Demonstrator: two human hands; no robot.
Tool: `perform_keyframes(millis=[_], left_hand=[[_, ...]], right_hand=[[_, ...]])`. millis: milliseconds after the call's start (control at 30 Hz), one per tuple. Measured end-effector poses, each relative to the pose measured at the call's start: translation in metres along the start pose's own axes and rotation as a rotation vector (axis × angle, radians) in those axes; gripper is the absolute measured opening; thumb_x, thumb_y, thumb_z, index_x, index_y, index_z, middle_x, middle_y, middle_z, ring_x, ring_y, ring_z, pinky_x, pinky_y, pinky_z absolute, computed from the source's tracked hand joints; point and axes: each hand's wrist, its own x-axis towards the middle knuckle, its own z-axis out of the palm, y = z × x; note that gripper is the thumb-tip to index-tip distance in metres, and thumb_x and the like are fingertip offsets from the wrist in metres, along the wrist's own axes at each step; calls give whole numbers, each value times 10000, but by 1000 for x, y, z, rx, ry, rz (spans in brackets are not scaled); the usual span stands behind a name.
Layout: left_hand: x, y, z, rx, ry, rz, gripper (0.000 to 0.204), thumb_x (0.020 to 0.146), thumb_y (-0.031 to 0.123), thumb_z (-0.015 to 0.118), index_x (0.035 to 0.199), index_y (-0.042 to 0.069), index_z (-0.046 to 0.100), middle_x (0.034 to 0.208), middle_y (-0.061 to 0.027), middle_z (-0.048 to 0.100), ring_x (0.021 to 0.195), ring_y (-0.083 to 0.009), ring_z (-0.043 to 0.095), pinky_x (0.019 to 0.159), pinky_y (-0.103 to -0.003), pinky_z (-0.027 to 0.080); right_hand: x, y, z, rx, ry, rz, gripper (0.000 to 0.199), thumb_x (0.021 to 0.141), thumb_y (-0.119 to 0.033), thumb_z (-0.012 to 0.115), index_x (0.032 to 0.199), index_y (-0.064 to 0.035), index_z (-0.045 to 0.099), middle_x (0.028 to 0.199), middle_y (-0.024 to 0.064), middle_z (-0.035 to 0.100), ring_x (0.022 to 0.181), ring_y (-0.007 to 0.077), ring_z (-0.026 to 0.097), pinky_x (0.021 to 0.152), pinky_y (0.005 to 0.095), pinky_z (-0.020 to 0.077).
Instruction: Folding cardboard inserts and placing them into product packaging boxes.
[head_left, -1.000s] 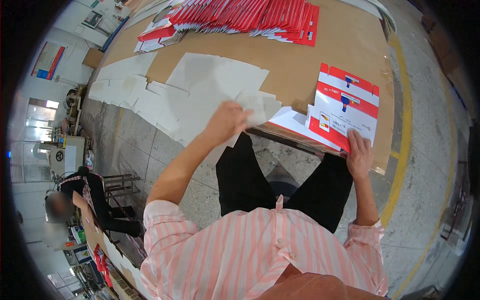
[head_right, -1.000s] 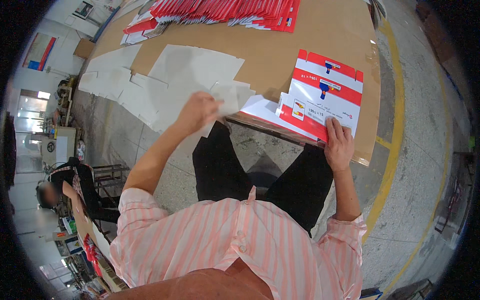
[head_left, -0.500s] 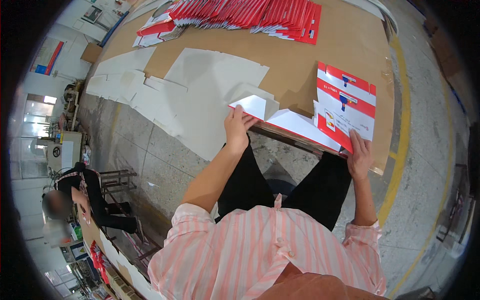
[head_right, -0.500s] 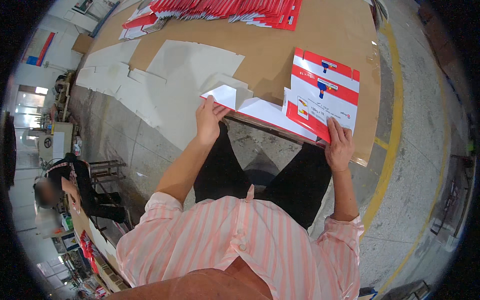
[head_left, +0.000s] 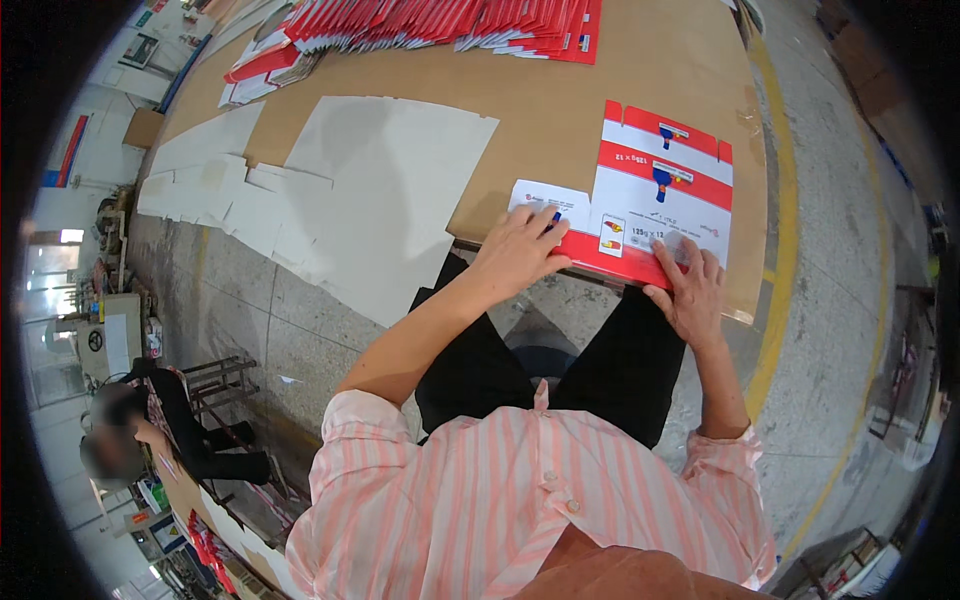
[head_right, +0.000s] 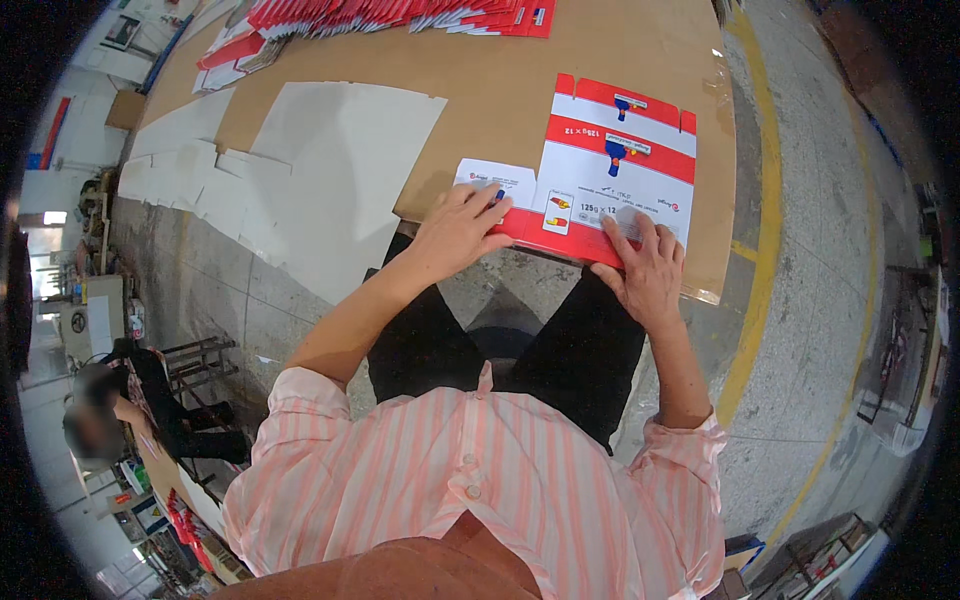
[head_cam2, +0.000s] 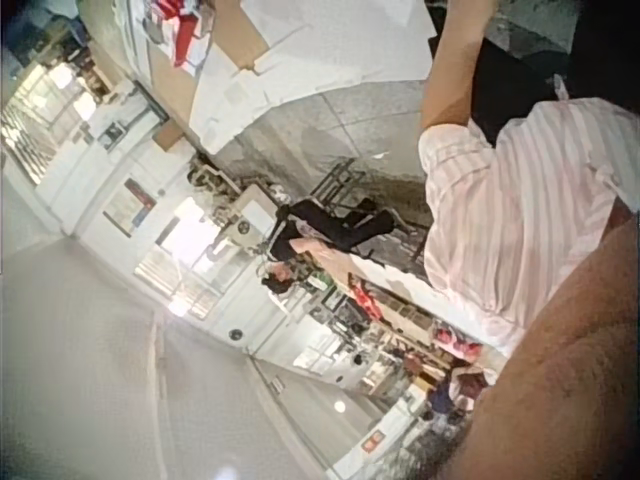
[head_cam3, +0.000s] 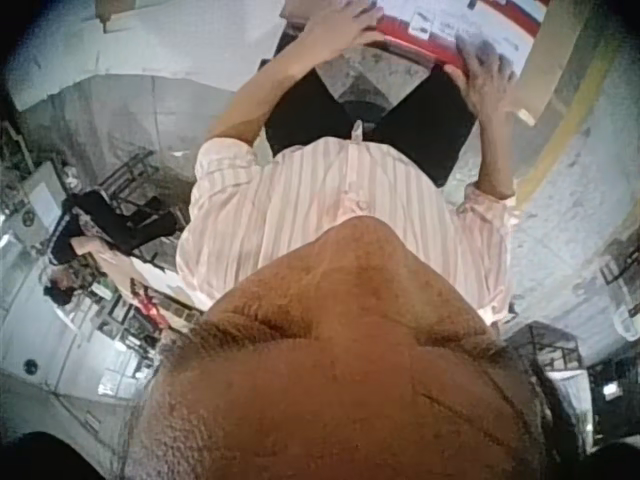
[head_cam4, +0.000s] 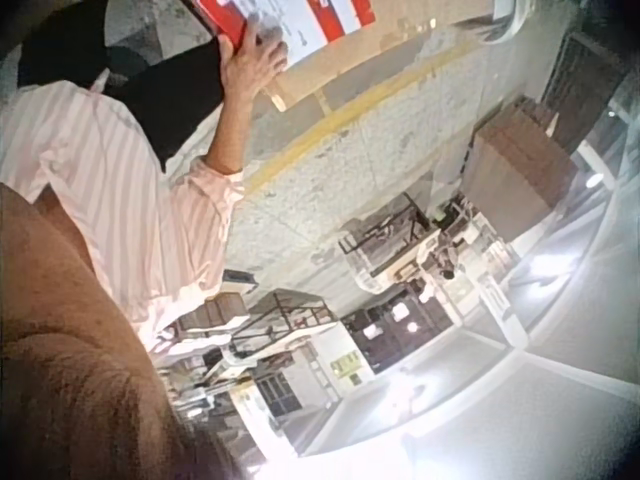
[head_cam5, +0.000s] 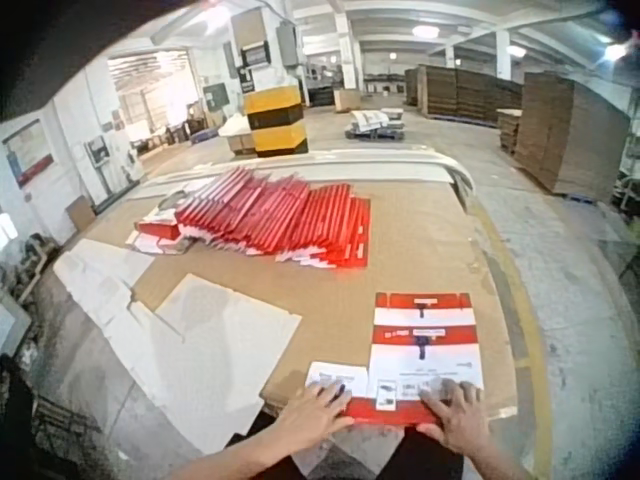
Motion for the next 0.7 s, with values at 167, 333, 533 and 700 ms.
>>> perform_keyframes(millis=[167, 333, 533, 700], left_hand=[[-1, 2, 35, 45, 129, -71, 550, 931, 433, 490, 1380, 118, 458, 1459, -182, 359, 1376, -372, 258, 1116, -492, 190], [14, 17, 21, 134, 167, -72, 496, 926, 362, 500, 1374, 150, 475, 1452, -173, 373, 1298, -415, 338, 1069, -522, 253], [52, 1, 0, 109, 21, -11, 407, 900, 259, 512, 1288, 144, 558, 1272, -167, 510, 1034, -349, 487, 862, -503, 416], [20, 50, 5, -208, -292, -9, 457, 913, 336, 523, 1335, 160, 495, 997, -174, 550, 953, -330, 577, 735, -470, 507]], right_hand=[[0, -6, 13, -31, 61, 35, 610, 870, -613, 491, 1369, -263, 493, 1425, 159, 372, 1320, 387, 323, 1082, 562, 233], [-1, -4, 10, -50, 25, 62, 611, 870, -592, 512, 1376, -250, 485, 1440, 167, 365, 1353, 384, 299, 1099, 576, 204], [-27, -46, 16, 608, 215, 5, 465, 835, -303, 690, 1207, -54, 561, 1197, 151, 547, 1074, 331, 526, 927, 469, 434], [-51, -119, 21, 2022, 75, 977, 368, 859, -158, 697, 1166, -7, 560, 1104, 84, 617, 901, 174, 618, 729, 301, 533]])
